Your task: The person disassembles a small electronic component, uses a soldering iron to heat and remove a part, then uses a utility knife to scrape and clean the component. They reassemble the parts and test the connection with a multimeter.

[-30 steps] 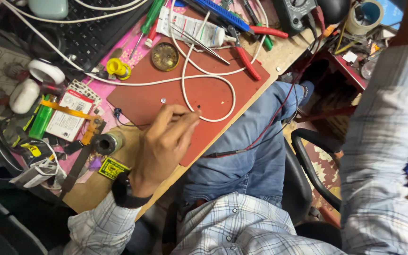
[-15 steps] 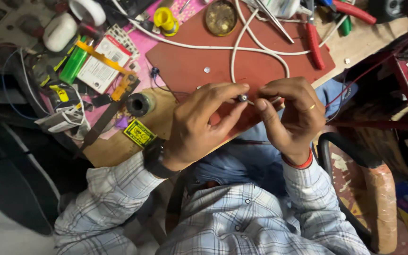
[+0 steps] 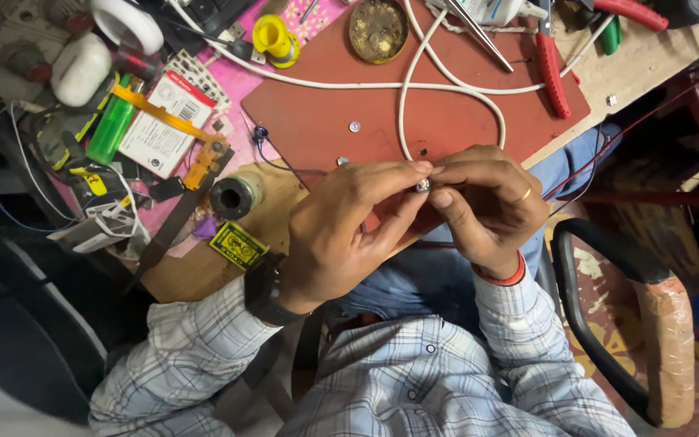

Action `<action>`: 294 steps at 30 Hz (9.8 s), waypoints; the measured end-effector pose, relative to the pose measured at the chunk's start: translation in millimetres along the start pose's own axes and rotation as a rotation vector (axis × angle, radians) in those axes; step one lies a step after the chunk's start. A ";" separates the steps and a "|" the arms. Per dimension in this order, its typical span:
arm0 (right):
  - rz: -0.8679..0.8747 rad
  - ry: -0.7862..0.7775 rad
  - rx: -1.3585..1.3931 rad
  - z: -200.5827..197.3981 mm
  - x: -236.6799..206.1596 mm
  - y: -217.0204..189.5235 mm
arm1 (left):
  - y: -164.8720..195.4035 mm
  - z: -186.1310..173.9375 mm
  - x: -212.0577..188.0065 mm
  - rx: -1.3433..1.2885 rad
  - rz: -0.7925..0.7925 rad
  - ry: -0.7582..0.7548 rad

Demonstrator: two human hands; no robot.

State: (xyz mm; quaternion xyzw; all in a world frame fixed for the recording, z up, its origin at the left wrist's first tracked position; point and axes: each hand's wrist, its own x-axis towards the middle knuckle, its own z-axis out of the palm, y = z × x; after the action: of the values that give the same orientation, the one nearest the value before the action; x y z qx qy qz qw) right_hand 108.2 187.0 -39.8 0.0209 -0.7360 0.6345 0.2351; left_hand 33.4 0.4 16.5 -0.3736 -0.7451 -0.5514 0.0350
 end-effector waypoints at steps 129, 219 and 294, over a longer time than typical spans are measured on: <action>-0.084 -0.560 -0.469 -19.7 97.9 -19.4 | -25.1 21.9 40.8 -0.520 -0.592 0.170; 0.013 -0.152 -0.022 -28.5 75.2 6.1 | -32.3 36.2 26.2 -0.813 -0.717 0.163; -0.010 -0.213 -0.044 -45.7 72.2 9.8 | -32.1 36.6 34.5 -0.554 -0.526 0.056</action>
State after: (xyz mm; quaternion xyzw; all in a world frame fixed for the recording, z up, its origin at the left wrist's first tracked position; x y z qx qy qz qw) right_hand 55.4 251.4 -18.1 0.0865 -0.7705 0.6111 0.1592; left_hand 2.6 45.7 -7.3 -0.1498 -0.6370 -0.7319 -0.1898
